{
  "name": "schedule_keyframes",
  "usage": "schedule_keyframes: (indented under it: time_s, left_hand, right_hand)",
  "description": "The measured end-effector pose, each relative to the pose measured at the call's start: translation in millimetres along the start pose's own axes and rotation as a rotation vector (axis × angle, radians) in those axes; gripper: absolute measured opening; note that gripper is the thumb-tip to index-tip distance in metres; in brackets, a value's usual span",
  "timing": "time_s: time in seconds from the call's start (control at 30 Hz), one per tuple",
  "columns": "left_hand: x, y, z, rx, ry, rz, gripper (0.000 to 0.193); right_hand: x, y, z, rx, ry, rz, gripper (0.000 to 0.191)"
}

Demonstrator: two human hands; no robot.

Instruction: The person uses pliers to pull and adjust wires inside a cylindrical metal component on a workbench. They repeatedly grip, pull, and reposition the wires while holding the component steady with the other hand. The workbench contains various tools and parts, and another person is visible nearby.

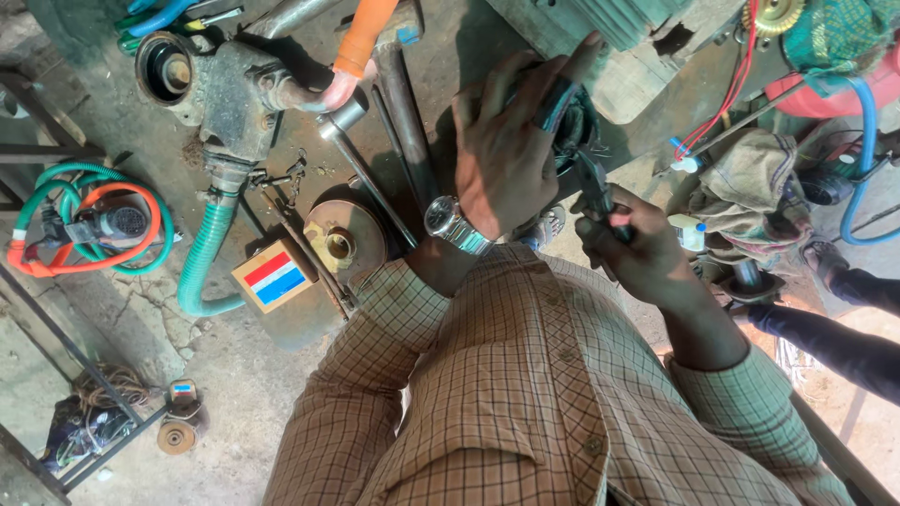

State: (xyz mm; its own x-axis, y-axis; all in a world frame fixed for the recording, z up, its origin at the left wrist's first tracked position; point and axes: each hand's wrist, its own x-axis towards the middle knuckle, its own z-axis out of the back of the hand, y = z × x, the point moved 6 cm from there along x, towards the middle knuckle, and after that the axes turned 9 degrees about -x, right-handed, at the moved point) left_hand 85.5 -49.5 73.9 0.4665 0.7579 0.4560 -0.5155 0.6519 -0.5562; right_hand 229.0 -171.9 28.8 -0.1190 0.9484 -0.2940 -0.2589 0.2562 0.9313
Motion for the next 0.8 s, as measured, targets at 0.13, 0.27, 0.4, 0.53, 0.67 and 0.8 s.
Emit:
schedule_keyframes:
  time_s: [0.13, 0.27, 0.4, 0.53, 0.67, 0.8]
  left_hand:
    - [-2, -1, -1, -0.028, 0.008, 0.023, 0.111]
    - [-2, -2, -4, -0.045, 0.010, 0.033, 0.107]
    - [2, -3, -3, -0.038, -0.037, 0.003, 0.110]
    - [7, -2, -1, -0.075, -0.011, -0.011, 0.108]
    - [15, -4, 3, -0.065, -0.015, -0.075, 0.108]
    - [15, -5, 5, -0.037, 0.007, -0.036, 0.100]
  right_hand:
    - [-3, -4, 1, 0.007, -0.019, -0.053, 0.015]
    - [-2, -8, 2, -0.036, -0.007, 0.004, 0.008]
    - [-5, -21, 3, 0.095, 0.000, -0.061, 0.012]
    - [-2, -27, 2, 0.069, -0.001, -0.002, 0.005]
    - [-2, -37, 2, 0.101, -0.008, -0.095, 0.011]
    - [5, -44, 4, 0.058, 0.023, -0.122, 0.004]
